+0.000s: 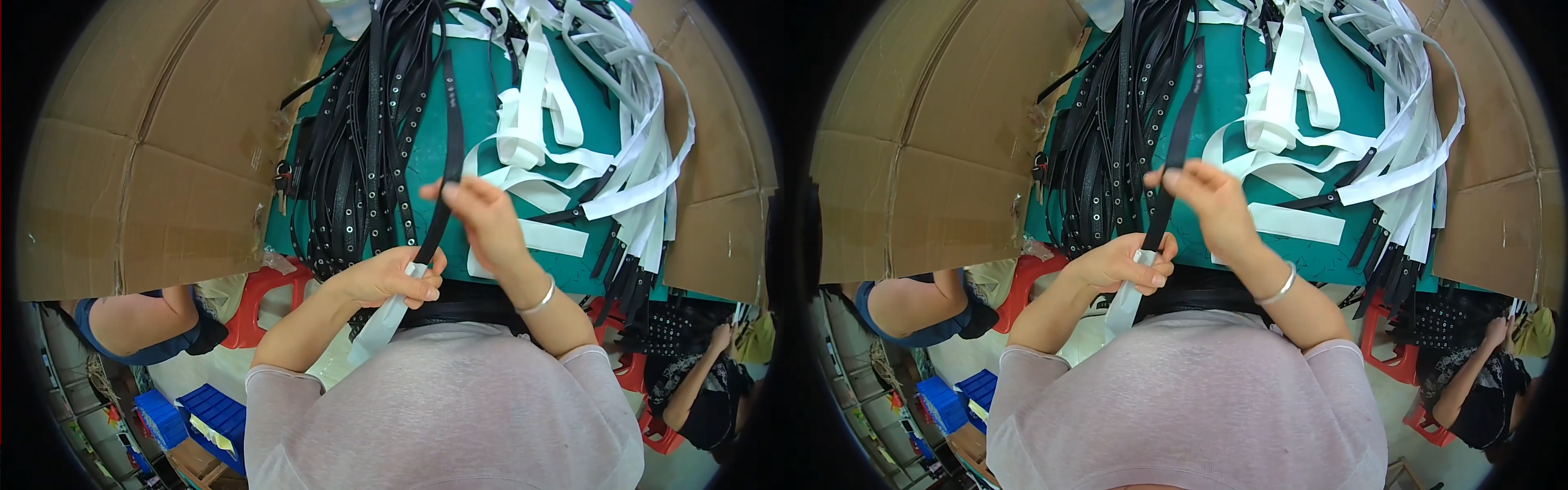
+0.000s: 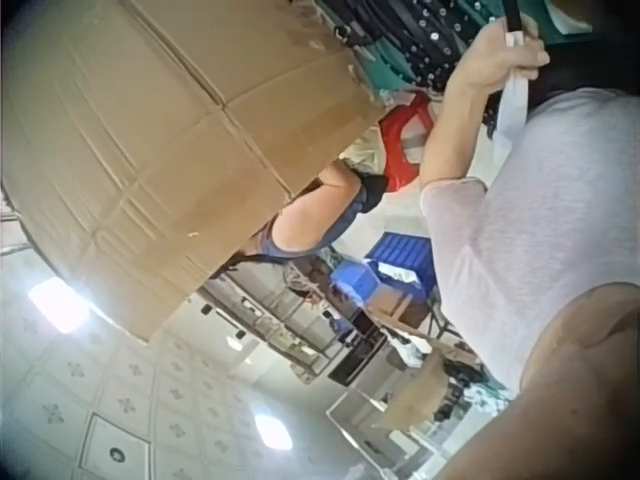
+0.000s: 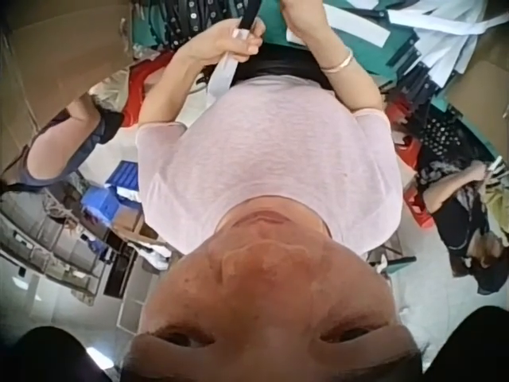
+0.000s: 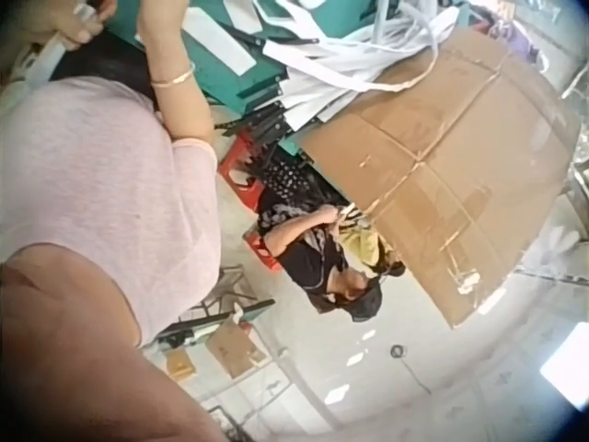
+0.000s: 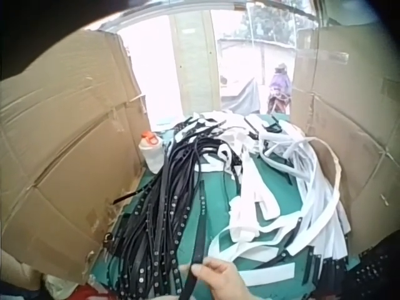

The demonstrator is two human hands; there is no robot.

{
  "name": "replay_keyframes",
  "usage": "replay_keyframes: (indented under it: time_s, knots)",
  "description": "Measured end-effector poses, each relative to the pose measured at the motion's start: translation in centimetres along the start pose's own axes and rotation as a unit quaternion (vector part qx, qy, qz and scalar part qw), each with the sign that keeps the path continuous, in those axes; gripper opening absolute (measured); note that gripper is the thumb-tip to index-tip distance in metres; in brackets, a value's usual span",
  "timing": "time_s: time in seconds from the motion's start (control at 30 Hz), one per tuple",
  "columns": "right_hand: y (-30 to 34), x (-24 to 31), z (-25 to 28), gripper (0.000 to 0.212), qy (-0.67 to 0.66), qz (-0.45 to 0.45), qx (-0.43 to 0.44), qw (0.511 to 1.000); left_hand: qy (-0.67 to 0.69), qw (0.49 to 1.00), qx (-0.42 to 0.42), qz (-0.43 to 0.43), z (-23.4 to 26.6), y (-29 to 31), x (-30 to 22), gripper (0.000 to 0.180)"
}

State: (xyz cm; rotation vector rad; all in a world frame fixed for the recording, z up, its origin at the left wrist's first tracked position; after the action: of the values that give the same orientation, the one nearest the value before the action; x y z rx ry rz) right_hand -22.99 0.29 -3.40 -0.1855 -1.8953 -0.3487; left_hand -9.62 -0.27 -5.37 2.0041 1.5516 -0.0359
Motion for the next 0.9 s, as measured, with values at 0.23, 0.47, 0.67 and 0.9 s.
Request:
replay_keyframes:
  time_s: [0.23, 0.47, 0.67, 0.9]
  knots:
    - [-1.0, -0.1, 0.9, 0.035, -0.133, -0.073, 0.021, 0.988, -0.015, 1.0, 0.014, 0.006, -0.5, -0.2, -0.5, 0.03]
    - [2.6, -0.4, -1.8, 0.023, -0.02, -0.081, 0.076, 0.994, -0.187, 0.982, -0.016, -0.027, -0.1, -0.5, -1.5, 0.032]
    - [-0.1, 6.6, 1.8, 0.023, 0.036, 0.131, -0.015, 0.991, -0.084, 0.996, 0.03, 0.01, -1.4, -0.6, -0.9, 0.034]
    - [2.4, 3.9, -0.7, 0.013, 0.113, -0.004, 0.069, 0.991, -0.071, 0.995, 0.05, -0.05, -3.4, -1.2, -3.4, 0.035]
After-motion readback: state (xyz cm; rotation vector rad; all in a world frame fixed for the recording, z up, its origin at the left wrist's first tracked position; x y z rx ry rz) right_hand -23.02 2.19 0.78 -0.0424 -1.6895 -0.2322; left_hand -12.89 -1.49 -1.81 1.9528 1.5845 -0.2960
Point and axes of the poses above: each hand's wrist, its own y-axis away from the middle knuckle, its own z-axis out of the back of the hand, x = y × z, the point moved 6 cm from there along -y, towards the middle knuckle, and after that the axes turned 10 degrees about y, right-handed, at the moved point
